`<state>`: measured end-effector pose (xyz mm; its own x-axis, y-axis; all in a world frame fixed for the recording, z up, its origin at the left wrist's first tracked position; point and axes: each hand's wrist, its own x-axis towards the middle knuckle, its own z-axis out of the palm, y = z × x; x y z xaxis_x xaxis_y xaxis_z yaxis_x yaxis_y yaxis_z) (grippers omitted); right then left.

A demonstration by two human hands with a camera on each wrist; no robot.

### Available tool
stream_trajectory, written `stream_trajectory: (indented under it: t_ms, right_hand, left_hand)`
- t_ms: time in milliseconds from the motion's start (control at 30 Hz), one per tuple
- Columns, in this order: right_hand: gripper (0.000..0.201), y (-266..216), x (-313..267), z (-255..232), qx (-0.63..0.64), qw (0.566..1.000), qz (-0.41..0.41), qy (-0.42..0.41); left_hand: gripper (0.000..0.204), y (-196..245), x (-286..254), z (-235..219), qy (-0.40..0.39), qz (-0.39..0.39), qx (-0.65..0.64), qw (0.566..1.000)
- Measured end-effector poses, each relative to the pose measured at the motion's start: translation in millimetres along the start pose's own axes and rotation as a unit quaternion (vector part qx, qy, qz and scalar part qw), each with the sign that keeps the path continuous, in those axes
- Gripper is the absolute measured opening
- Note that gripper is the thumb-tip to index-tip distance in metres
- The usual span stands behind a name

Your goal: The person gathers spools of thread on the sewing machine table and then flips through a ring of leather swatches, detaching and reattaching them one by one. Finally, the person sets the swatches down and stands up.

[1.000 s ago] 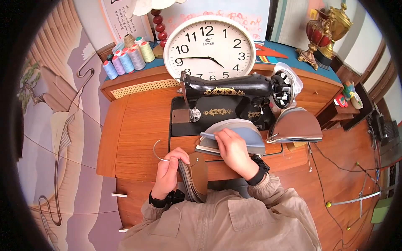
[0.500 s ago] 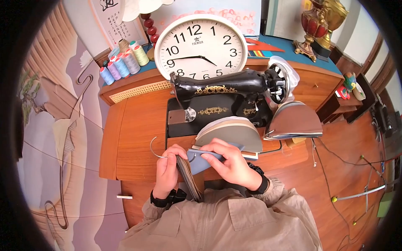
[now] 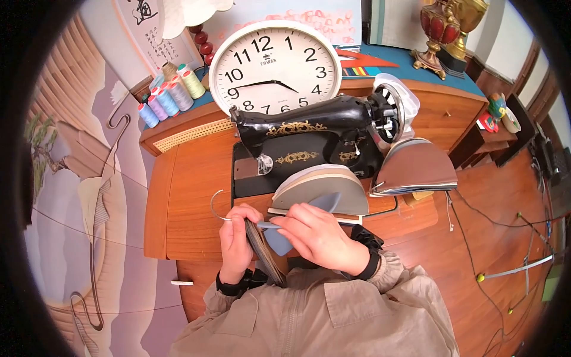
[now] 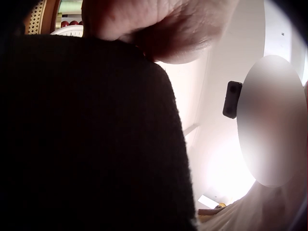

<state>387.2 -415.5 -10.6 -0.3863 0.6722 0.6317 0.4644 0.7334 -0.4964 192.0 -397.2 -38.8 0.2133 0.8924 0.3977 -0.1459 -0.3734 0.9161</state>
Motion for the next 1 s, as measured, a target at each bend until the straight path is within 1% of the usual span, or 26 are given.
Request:
stream_trajectory:
  t_ms: [33,100,167,233,300,367,400,433,467,500,567,600,667,700,767,800,833,867,900,933,967,1000]
  right_hand:
    - [0.027,-1,-1,2,0.003,1.000,-0.001,0.009]
    - [0.027,-6,-1,6,0.005,1.000,-0.002,0.018]
    - [0.029,-12,-2,9,-0.069,0.997,-0.011,0.041]
    - [0.029,-15,-1,12,-0.090,0.994,-0.028,0.049]
    - [0.030,-17,0,15,-0.113,0.991,-0.045,0.056]
    - [0.023,-17,-1,18,-0.024,0.998,-0.010,0.054]
    - [0.023,-17,-1,21,-0.025,0.998,-0.011,0.053]
    - [0.019,-16,-2,24,0.057,0.996,0.040,0.063]
    - [0.015,-15,-2,26,0.138,0.984,0.090,0.071]
    - [0.015,-15,-1,28,0.138,0.984,0.090,0.069]
    - [0.013,-15,0,31,0.249,0.953,0.166,0.053]
    - [0.013,-15,1,30,0.248,0.953,0.166,0.051]
    - [0.012,-16,5,28,0.319,0.908,0.271,-0.013]
    - [0.012,-15,5,30,0.318,0.908,0.271,-0.014]
    - [0.011,-10,5,35,0.420,0.852,0.313,-0.006]
    - [0.011,-11,6,36,0.419,0.852,0.313,-0.008]
    - [0.009,-13,7,37,0.435,0.842,0.320,0.016]
    - [0.009,-14,8,37,0.449,0.830,0.328,0.040]
    - [0.009,-15,9,35,0.449,0.830,0.328,0.038]
    - [0.007,-17,10,32,0.374,0.876,0.298,0.060]
    - [0.006,-18,11,27,0.296,0.914,0.266,0.082]
    - [0.005,-20,16,20,0.202,0.950,0.223,0.081]
  left_hand:
    - [0.036,0,0,2,-0.001,0.000,0.000,1.000]
    - [0.037,0,2,6,0.032,0.013,-0.027,0.999]
    - [0.037,-2,2,8,0.037,0.025,-0.030,0.999]
    - [0.038,-4,2,11,0.043,0.037,-0.033,0.998]
    - [0.038,-7,3,13,0.074,0.061,-0.065,0.993]
    - [0.038,-5,4,15,0.081,0.068,-0.085,0.991]
    - [0.038,-4,4,15,0.086,0.074,-0.103,0.988]
    - [0.038,-4,3,15,0.088,0.075,-0.105,0.988]
    - [0.039,-4,3,14,0.087,0.078,-0.097,0.988]
    - [0.040,-4,2,14,0.087,0.081,-0.088,0.989]
    - [0.040,-3,3,13,0.087,0.087,-0.077,0.989]
    - [0.040,-1,3,13,0.084,0.092,-0.064,0.990]
    - [0.040,1,3,14,0.071,0.101,-0.074,0.990]
    - [0.040,2,3,15,0.059,0.108,-0.082,0.989]
    - [0.040,3,4,13,0.052,0.110,-0.085,0.989]
    - [0.040,4,5,12,0.045,0.112,-0.087,0.989]
    - [0.040,6,6,11,0.047,0.113,-0.087,0.989]
    - [0.038,10,6,9,0.047,0.105,-0.061,0.992]
    - [0.036,12,6,6,0.045,0.096,-0.035,0.994]
    - [0.036,11,7,3,0.047,0.096,-0.036,0.994]
    - [0.033,10,7,-2,0.062,0.094,-0.005,0.994]
    - [0.030,9,7,-8,0.076,0.092,0.025,0.992]
